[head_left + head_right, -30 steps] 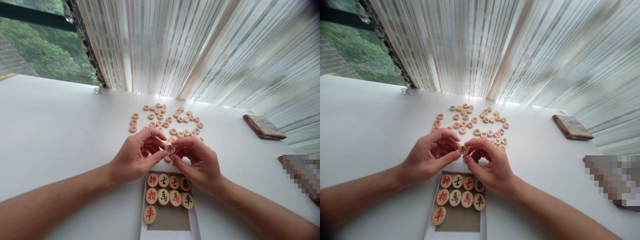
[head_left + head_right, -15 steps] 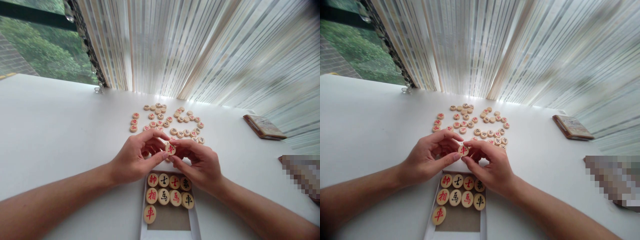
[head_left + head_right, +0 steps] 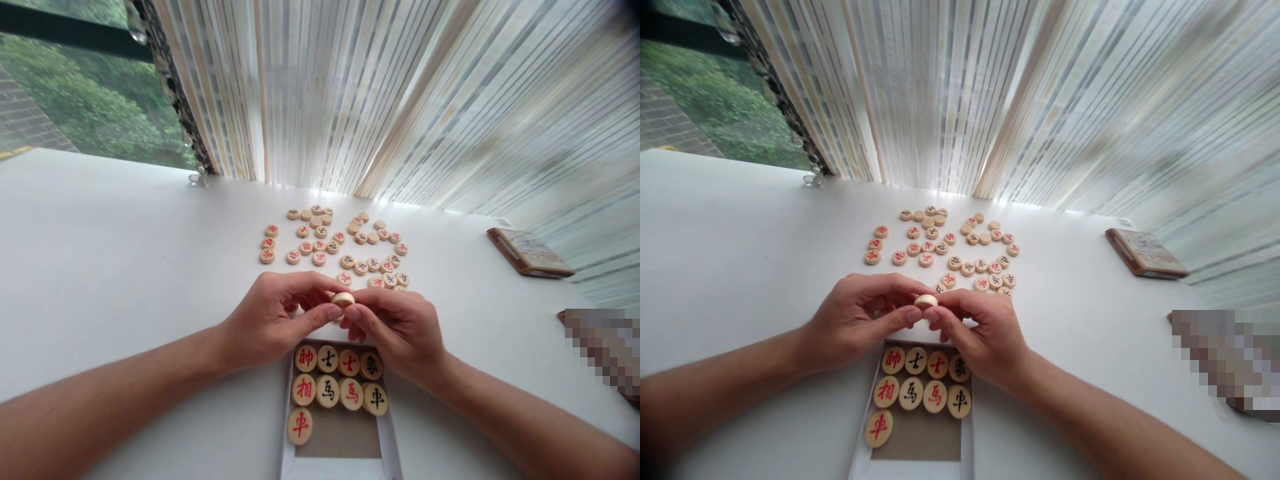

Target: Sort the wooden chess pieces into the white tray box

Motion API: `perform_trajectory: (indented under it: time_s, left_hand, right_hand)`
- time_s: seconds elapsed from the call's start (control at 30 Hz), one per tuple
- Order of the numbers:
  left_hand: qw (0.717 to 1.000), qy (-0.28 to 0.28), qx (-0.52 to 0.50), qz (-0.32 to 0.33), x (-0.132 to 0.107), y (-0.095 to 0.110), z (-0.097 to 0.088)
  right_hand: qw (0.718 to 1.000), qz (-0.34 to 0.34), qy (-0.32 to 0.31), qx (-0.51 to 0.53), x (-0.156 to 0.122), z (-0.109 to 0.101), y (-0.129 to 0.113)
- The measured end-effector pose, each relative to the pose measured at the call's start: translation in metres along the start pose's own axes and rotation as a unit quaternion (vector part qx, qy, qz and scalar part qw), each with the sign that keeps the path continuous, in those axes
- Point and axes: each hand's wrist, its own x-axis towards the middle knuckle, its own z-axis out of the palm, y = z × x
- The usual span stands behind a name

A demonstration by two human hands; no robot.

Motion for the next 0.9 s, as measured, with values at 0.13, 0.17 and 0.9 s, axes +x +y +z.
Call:
perform_trajectory:
  time_s: [0.13, 0.17, 0.9]
  left_hand:
    - [0.999, -0.02, -0.027, -0.005, -0.0008, -0.0008, 0.0013]
    - [0.999, -0.023, -0.029, -0.003, -0.0006, -0.0003, 0.0015]
    - [0.999, -0.019, -0.028, -0.02, 0.0008, 0.0009, 0.0004]
  right_hand:
    - [0.999, 0.014, -0.019, 0.026, -0.0001, -0.0005, -0.0013]
    - [0.999, 0.015, -0.022, 0.029, -0.0001, -0.0007, -0.0016]
    - [0.997, 0.038, -0.067, 0.024, -0.0017, -0.0047, -0.001]
